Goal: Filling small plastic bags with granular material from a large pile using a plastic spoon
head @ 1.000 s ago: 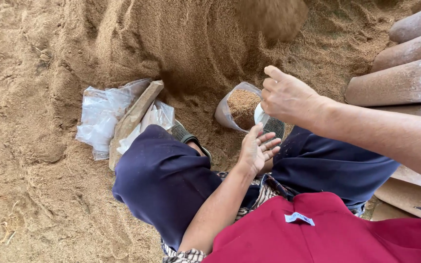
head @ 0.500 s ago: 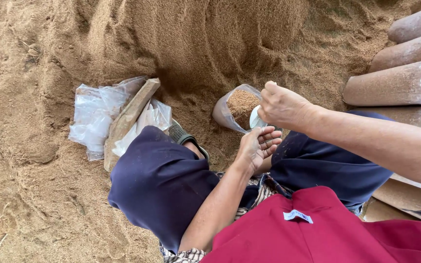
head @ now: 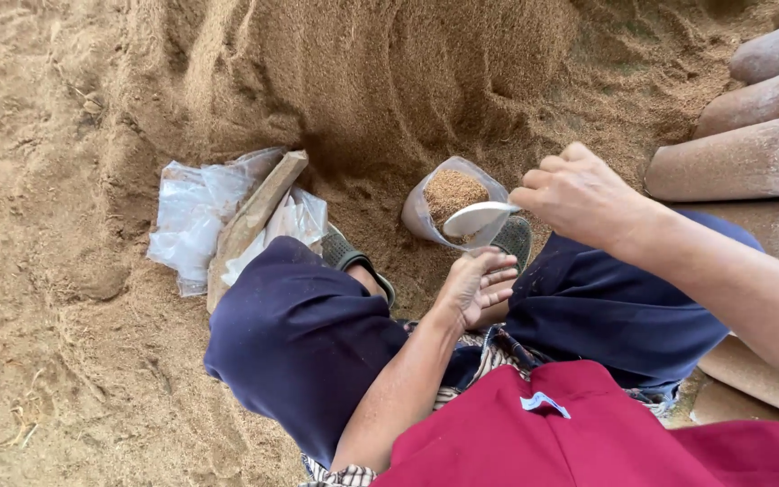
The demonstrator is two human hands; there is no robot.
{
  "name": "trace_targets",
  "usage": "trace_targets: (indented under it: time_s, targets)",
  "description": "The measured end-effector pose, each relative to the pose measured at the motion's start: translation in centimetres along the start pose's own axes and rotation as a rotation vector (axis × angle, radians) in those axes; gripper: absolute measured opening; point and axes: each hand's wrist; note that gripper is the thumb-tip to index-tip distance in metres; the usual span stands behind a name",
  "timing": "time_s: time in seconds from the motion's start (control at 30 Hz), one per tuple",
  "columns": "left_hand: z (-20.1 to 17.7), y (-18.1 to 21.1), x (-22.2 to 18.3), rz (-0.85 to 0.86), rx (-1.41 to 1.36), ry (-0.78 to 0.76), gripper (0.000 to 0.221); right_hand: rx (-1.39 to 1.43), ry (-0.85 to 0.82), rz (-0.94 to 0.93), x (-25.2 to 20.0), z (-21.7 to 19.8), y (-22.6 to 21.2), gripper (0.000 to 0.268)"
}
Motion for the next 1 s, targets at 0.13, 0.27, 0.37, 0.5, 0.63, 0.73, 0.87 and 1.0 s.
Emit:
trace_targets:
  time_s: [0.13, 0.27, 0.37, 0.5, 0.63, 0.73, 0.87, 1.0]
  targets:
    - [-1.4, -1.4, 1.8, 0.026, -0.044, 0.233, 0.067, 0.287, -0.271, 0.13, 0.1, 0.0, 0.1, 0.017]
    - [-1.1, 0.0, 1.1, 0.107, -0.191, 0.489, 0.07, 0.29, -0.266, 0.23, 0.5, 1.1, 1.3, 0.018]
    - [-2.2, -0.4, 2.3, 0.197, -0.307, 0.518, 0.084, 0.253, -0.32, 0.229, -0.5, 1.7, 0.9, 0.019]
    - [-0.9, 1.5, 1.0, 0.308, -0.356, 0.558, 0.08, 0.348, -0.588, 0.272, -0.4, -0.8, -0.7, 0.03]
    - [-0.8, 2.2, 0.8, 0.416, -0.347, 0.586, 0.072, 0.518, -0.55, 0.236, -0.2, -2.9, 1.8, 0.038]
    - [-0.9, 3.3, 0.0, 0.429, -0.308, 0.595, 0.068, 0.657, -0.46, 0.377, 0.2, -4.0, 6.1, 0.028]
    - [-0.8, 4.6, -0.3, 0.463, -0.23, 0.653, 0.065, 0.864, -0.285, 0.59, 1.4, 0.8, 12.1, 0.029]
    - [-1.6, 4.6, 0.7, 0.51, -0.241, 0.71, 0.066, 1.104, -0.509, 0.778, 4.7, 12.2, 13.6, 0.023]
Point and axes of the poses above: each hand's wrist, its own x-axis towards the middle knuckle, its own z-axis out of the palm, y = z × x, and after that the axes turned 2 degrees about -x, right-handed
